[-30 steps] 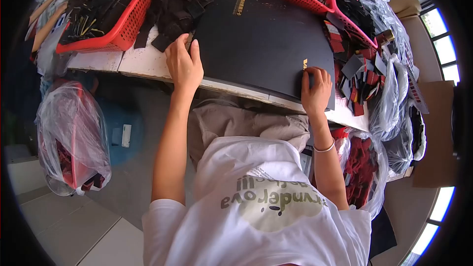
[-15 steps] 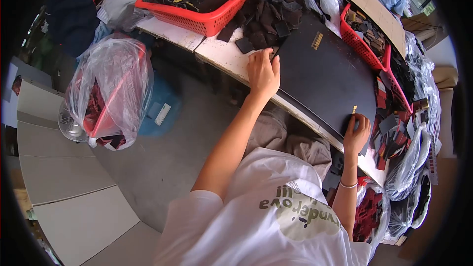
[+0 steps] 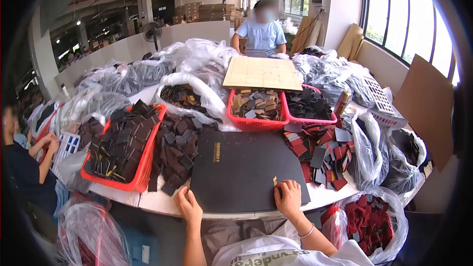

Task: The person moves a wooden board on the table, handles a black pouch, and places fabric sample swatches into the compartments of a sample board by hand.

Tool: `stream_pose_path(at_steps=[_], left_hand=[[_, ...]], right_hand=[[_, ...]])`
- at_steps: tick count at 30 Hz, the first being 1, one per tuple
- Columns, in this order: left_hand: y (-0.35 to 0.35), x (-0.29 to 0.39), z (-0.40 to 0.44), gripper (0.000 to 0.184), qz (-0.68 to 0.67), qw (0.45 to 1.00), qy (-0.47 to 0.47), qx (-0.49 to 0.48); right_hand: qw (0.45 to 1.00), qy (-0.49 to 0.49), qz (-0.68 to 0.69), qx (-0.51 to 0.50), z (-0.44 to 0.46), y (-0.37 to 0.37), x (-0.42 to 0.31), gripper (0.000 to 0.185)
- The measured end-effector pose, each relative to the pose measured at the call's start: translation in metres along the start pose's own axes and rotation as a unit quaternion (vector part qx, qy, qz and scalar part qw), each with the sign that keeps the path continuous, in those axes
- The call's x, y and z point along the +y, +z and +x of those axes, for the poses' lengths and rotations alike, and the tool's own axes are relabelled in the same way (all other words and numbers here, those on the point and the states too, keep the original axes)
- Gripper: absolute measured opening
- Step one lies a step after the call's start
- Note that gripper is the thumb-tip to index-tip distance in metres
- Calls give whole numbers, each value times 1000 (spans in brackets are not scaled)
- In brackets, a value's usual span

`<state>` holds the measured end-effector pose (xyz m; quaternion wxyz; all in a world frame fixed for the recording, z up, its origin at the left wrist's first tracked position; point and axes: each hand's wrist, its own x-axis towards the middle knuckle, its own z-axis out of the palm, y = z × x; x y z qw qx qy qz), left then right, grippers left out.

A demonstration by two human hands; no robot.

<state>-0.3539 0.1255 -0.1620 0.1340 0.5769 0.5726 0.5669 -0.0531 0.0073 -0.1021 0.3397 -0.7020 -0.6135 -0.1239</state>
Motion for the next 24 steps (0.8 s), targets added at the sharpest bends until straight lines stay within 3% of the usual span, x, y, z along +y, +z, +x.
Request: stream_pose_path(at_steps=[8, 9, 11, 13, 14, 24], left_hand=[[-5, 12, -1, 26, 33, 999, -2, -12], [-10, 20, 0, 31, 21, 997, -50, -51], [-6, 20, -3, 26, 34, 999, -37, -19], [-8, 25, -1, 29, 4, 994, -95, -47], [-11, 35, 1, 27, 36, 999, 29, -3], [-9, 47, 5, 25, 54, 998, 14, -24]], right_hand=[[1000, -4, 9, 6, 3, -5, 2, 11], [1000, -6, 10, 5, 1, -5, 3, 12], [1000, -15, 2, 10, 0, -4, 5, 13], [1000, -12, 4, 3, 0, -4, 6, 13], [1000, -13, 2, -3, 0, -5, 7, 13], [999, -12, 22, 22, 14, -29, -6, 17]])
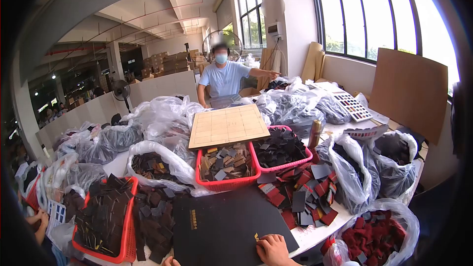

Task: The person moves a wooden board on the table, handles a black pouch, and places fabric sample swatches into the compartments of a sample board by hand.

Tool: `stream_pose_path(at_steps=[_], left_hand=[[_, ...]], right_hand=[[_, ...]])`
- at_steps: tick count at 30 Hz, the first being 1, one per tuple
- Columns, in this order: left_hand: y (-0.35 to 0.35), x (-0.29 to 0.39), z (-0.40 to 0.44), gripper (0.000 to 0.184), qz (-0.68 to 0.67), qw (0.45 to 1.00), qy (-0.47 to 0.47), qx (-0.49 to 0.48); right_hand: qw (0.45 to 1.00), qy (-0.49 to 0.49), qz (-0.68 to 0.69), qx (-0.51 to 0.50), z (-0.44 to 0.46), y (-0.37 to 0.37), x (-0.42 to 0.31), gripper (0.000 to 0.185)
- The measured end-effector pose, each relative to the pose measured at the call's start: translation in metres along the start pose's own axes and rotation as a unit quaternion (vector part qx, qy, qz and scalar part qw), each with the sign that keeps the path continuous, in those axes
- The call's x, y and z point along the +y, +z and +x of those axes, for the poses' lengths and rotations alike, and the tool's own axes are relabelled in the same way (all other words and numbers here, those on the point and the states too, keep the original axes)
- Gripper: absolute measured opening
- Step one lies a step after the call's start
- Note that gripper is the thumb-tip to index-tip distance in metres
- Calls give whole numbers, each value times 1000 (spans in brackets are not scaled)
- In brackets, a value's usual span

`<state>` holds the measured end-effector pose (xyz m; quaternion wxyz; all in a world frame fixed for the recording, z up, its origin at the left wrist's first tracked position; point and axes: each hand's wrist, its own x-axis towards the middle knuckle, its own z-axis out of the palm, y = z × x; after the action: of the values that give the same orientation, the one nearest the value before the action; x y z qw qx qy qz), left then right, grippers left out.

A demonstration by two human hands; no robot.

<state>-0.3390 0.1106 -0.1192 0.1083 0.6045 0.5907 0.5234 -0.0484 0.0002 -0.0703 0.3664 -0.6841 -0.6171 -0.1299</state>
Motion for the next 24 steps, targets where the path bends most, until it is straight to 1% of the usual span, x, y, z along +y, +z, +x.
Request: stream_pose_path(at_steps=[1, 2, 4, 8, 18, 22, 24], left_hand=[[1, 1, 2, 25, 7, 1000, 4, -3], [0, 1, 3, 25, 16, 1000, 5, -9], [-2, 2, 2, 25, 27, 999, 8, -18], [-2, 14, 3, 26, 39, 999, -3, -10], [4, 12, 5, 27, 45, 999, -25, -18], [0, 18, 5, 28, 62, 997, -40, -36], [0, 18, 5, 29, 66, 996, -45, -45]], right_hand=[[1000, -5, 7, 12, 1, -1, -2, 20], [999, 22, 25, -26, -2, 3, 0, 20], [999, 16, 7, -33, 1, 4, 4, 15], [999, 18, 4, -50, 5, 2, 6, 18], [998, 23, 11, -59, 12, 0, 8, 18], [998, 19, 6, -59, 12, 0, 9, 18], [997, 22, 7, -67, 6, 12, 15, 19]])
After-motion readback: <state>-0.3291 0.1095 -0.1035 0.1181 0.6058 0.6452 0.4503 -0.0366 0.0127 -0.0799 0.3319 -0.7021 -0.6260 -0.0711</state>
